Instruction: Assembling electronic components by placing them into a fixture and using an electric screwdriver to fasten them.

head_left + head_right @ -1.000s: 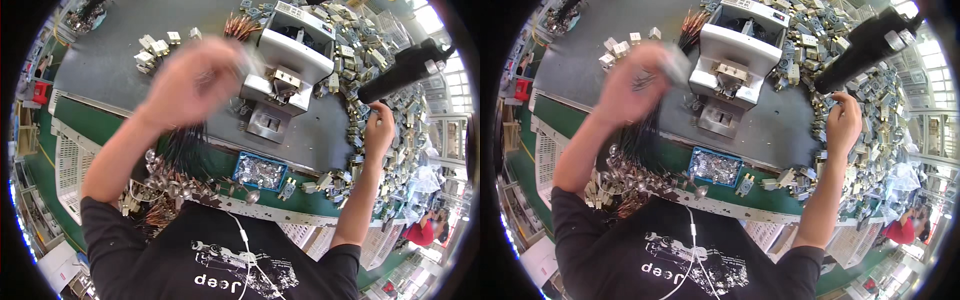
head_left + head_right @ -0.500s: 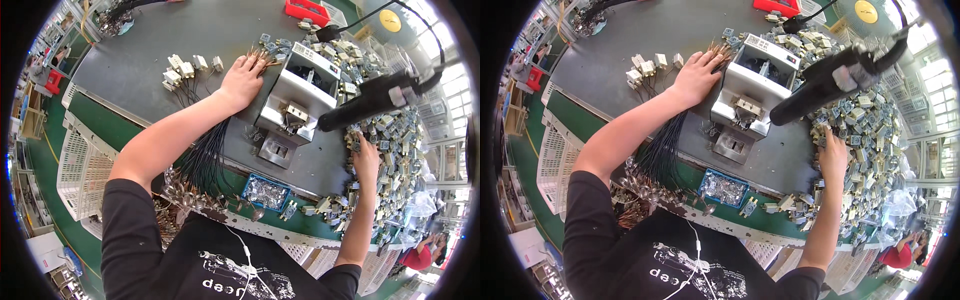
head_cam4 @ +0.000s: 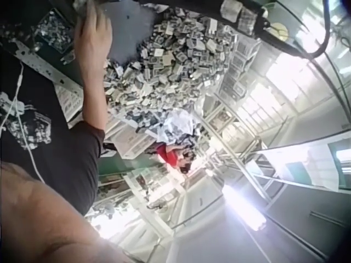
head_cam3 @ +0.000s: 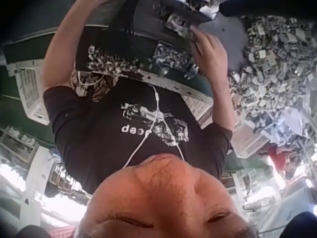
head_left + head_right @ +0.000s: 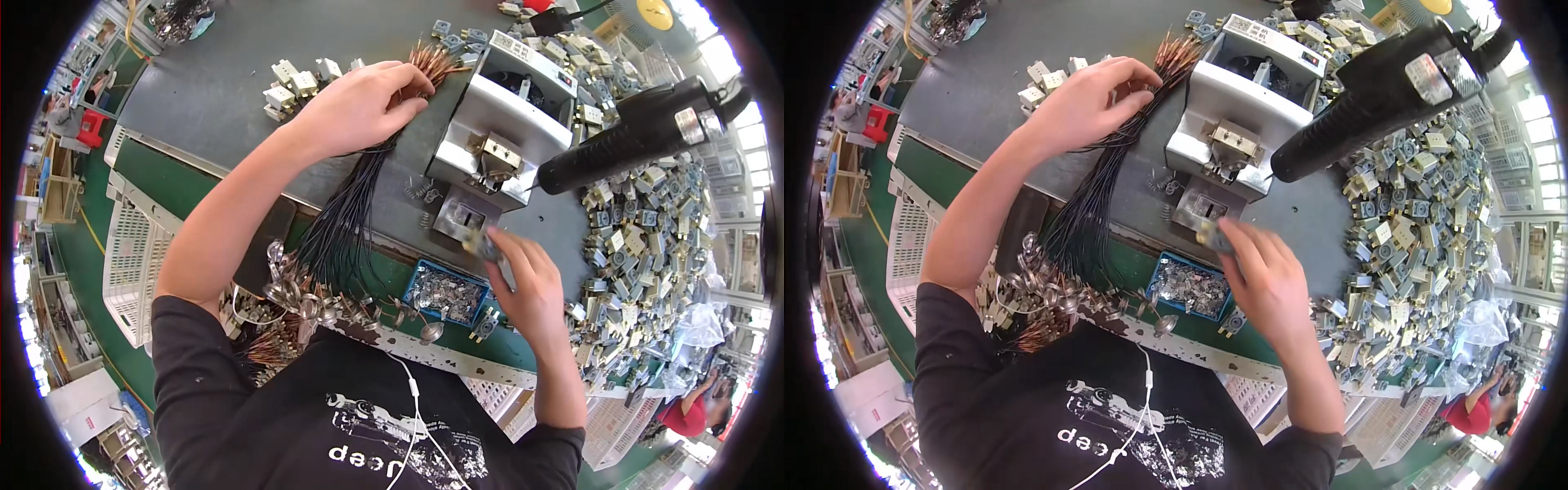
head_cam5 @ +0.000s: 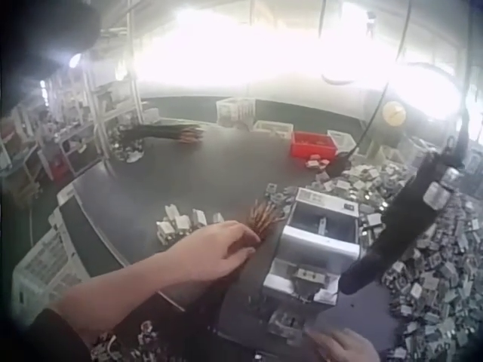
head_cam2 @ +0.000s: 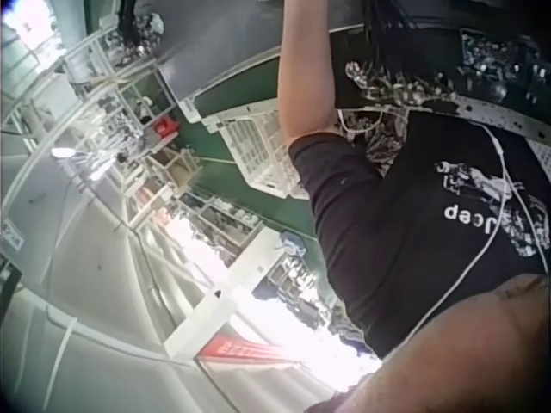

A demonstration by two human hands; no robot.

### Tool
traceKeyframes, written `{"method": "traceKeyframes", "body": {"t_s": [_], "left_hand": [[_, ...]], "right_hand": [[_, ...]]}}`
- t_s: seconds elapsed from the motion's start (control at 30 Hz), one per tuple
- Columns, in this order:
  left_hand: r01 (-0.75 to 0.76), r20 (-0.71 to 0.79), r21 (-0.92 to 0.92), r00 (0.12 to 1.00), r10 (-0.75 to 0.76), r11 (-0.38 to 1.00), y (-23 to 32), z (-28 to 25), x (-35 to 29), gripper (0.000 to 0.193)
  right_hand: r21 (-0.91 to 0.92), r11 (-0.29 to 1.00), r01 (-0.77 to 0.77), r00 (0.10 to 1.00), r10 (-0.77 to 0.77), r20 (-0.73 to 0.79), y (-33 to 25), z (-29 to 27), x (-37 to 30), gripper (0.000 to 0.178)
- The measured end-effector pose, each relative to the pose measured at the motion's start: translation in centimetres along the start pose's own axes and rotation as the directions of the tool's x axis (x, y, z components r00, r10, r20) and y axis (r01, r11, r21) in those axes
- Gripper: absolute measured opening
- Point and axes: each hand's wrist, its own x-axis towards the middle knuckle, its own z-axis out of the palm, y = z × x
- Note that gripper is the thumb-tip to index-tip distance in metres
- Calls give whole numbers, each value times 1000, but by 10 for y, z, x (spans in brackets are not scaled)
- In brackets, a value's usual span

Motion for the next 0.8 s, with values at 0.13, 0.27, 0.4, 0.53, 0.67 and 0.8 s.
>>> {"method": "traceKeyframes", "body": {"t_s": [0.13, 0.27, 0.4, 0.53, 0.67, 0.8], "left_hand": [[-56, 27, -113, 998, 59, 992, 10, -12, -27, 21], [-38, 51, -142, 998, 45, 989, 6, -13, -50, 19], [-116, 208, -74, 970, 129, 990, 11, -22, -64, 18], [-122, 618, -45, 777, 124, 991, 28, -24, -76, 29], [-65, 747, 108, 663, -38, 992, 35, -19, -81, 25], [-46, 748, 97, 662, -42, 994, 24, -31, -81, 21]], "right_hand": [[-150, 988, 35, 998, -42, -46, 17, 29, 18, 39], [-142, 989, 37, 997, -46, -56, 17, 33, 18, 34], [-187, 981, 48, 993, -67, -100, 16, 34, 14, 32], [-177, 982, 66, 986, -91, -137, 20, 49, 15, 34], [-268, 958, 102, 976, -148, -161, 1, 38, 19, 31], [452, 890, -66, 967, -54, 248, -50, 44, 19, 21]]}}
